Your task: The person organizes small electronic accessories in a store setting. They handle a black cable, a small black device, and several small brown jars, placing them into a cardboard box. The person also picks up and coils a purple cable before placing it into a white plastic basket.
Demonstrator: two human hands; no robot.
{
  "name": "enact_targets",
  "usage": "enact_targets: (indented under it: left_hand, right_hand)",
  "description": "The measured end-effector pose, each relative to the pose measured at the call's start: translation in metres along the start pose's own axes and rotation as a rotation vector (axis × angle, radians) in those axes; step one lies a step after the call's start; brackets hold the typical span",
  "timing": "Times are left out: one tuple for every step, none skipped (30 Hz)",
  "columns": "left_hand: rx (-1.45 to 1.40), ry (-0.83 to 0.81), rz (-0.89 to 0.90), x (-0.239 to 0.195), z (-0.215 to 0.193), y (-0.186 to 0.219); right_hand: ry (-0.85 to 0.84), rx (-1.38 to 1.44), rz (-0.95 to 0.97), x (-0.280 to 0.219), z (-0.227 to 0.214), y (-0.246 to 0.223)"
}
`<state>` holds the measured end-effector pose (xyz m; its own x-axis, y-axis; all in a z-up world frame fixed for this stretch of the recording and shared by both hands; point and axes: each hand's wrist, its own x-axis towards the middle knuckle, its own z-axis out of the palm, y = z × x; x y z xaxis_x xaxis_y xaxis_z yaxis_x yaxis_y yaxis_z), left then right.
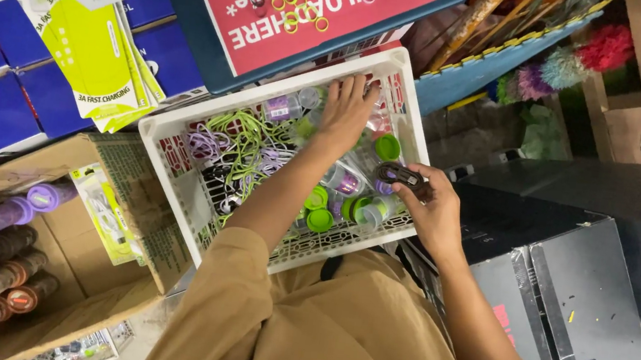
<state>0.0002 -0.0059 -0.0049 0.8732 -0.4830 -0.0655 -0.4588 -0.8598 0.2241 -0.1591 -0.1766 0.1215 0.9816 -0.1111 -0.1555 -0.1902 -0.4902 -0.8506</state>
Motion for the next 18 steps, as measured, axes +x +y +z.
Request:
enact_targets:
  left_hand:
    - [0.0, 0.002, 0.002, 0.002, 0.004, 0.0]
    - [0.005, 0.034, 0.012, 0.002, 0.009, 0.0]
    - [0.01, 0.066, 0.022, 0.003, 0.013, 0.0]
    - [0.01, 0.067, 0.025, 0.002, 0.011, 0.001]
    - [-0.007, 0.102, 0.034, 0.001, 0.009, 0.002]
    - [-0.023, 0.137, 0.043, 0.0, 0.007, 0.004]
    - [-0.024, 0.139, 0.047, 0.001, 0.008, 0.005]
    - [-0.031, 0.141, 0.036, 0.0, 0.008, 0.005]
    - [-0.039, 0.144, 0.026, 0.0, 0.008, 0.006]
    - [-0.038, 0.149, 0.031, -0.001, 0.007, 0.006]
    - [-0.06, 0.154, 0.028, -0.002, 0.006, 0.007]
    - [-0.081, 0.156, 0.022, -0.004, 0.006, 0.007]
    - [-0.079, 0.159, 0.024, -0.007, 0.008, 0.007]
    - [-0.179, 0.159, 0.025, -0.013, 0.012, 0.006]
    - [-0.278, 0.159, 0.027, -0.019, 0.015, 0.005]
    - [-0.273, 0.161, 0.02, -0.029, -0.003, 0.007]
    - [-0.399, 0.144, 0.027, -0.04, -0.02, 0.01]
    - [-0.525, 0.126, 0.03, -0.052, -0.038, 0.013]
  right_hand:
    - [0.003, -0.001, -0.001, -0.001, 0.001, 0.004]
    - [-0.008, 0.079, 0.04, -0.003, 0.002, 0.009]
    - [-0.019, 0.158, 0.081, -0.005, 0.003, 0.014]
    - [-0.016, 0.158, 0.081, -0.006, 0.003, 0.017]
    - [-0.026, 0.19, 0.103, -0.008, 0.004, 0.021]
    - [-0.035, 0.221, 0.126, -0.009, 0.004, 0.024]
    - [-0.032, 0.221, 0.126, -0.01, 0.003, 0.025]
    - [-0.033, 0.258, 0.155, -0.011, 0.003, 0.026]
    - [-0.035, 0.295, 0.183, -0.013, 0.002, 0.027]
    - [-0.029, 0.294, 0.18, -0.013, 0.002, 0.031]
    - [-0.031, 0.354, 0.139, -0.014, 0.002, 0.035]
    - [-0.037, 0.416, 0.1, -0.015, 0.002, 0.04]
    - [-0.035, 0.416, 0.098, -0.016, 0.0, 0.038]
    - [-0.037, 0.427, 0.112, -0.018, 0.0, 0.036]
    - [-0.039, 0.437, 0.127, -0.02, 0.0, 0.034]
    - [-0.046, 0.44, 0.123, -0.02, 0.001, 0.034]
    - [-0.046, 0.474, 0.065, -0.021, 0.002, 0.034]
    - [-0.05, 0.509, 0.009, -0.024, 0.004, 0.034]
